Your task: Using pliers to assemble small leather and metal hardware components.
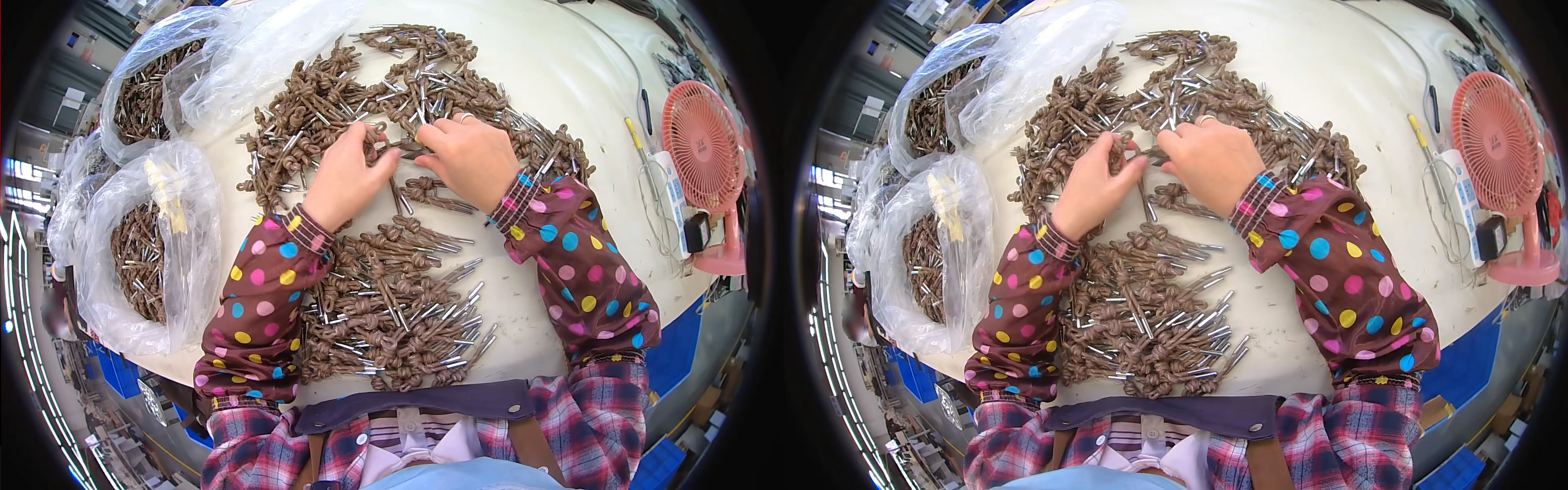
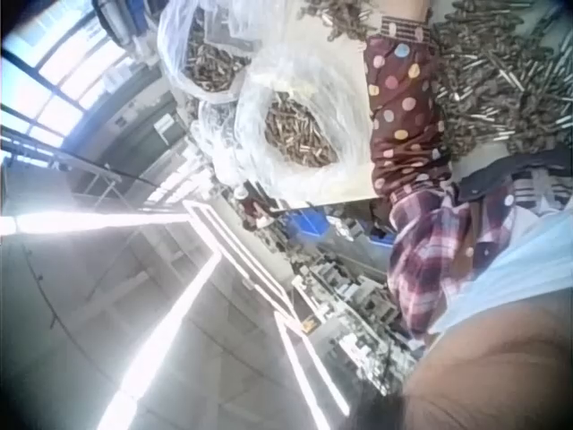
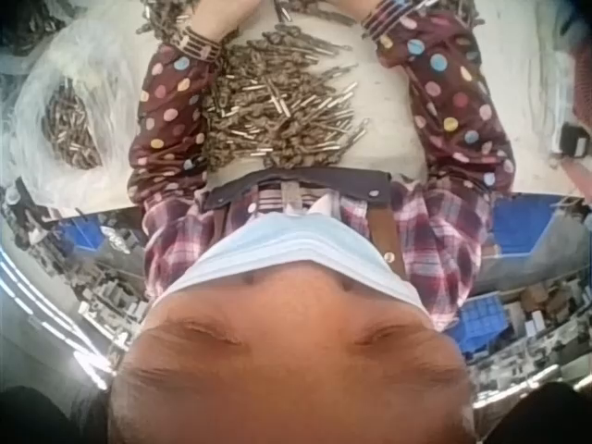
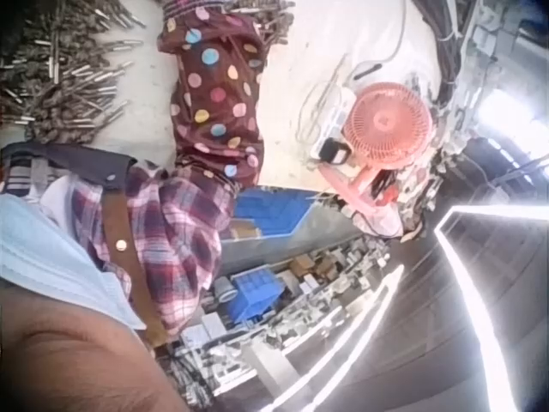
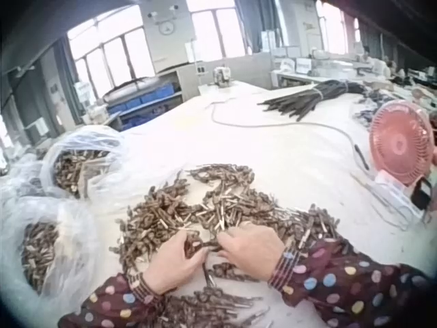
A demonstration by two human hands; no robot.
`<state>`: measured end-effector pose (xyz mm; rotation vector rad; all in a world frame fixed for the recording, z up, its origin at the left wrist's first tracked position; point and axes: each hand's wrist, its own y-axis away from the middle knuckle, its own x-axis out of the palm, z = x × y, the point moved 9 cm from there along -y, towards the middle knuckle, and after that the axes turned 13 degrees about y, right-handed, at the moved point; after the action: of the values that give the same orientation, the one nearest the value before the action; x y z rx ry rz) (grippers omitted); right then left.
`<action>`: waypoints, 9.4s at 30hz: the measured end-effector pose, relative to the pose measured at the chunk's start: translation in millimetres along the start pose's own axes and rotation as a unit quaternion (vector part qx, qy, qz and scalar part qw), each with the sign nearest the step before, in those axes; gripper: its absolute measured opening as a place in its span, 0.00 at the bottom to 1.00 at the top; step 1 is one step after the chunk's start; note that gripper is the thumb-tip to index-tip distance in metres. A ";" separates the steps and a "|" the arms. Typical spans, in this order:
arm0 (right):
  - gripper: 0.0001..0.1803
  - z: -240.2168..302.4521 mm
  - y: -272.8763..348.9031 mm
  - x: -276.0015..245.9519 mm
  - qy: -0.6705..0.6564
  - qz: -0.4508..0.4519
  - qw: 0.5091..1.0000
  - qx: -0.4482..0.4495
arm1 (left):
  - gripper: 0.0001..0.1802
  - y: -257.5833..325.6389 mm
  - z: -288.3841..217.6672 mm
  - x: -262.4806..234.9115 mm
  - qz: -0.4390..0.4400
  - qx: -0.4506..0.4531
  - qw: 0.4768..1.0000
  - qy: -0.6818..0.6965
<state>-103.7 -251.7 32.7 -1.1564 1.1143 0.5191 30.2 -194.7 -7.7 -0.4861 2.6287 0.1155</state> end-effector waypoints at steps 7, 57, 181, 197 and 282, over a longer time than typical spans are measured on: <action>0.13 11.2 3.0 -5.4 0.019 -0.048 0.998 -0.042 | 0.14 12.9 -7.9 -2.5 0.009 0.054 0.997 -0.053; 0.12 16.8 -4.5 -8.5 0.075 -0.050 0.993 -0.073 | 0.14 14.4 -11.1 1.3 0.000 0.111 0.970 -0.215; 0.13 -29.6 50.6 -60.9 0.032 -0.077 0.996 -0.034 | 0.07 61.8 -87.5 63.4 0.215 0.344 0.887 -0.220; 0.11 1.2 50.3 -44.0 0.010 -0.032 0.996 -0.082 | 0.11 56.3 -57.7 34.1 0.151 0.197 0.965 -0.080; 0.15 -2.3 51.4 -62.7 -0.069 0.019 0.997 0.016 | 0.09 58.4 -37.0 16.1 0.055 0.154 0.980 0.113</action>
<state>-171.9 -222.2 65.3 -1.0571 1.0241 0.5986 -19.9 -151.3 17.8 -0.2605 2.8242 -0.3264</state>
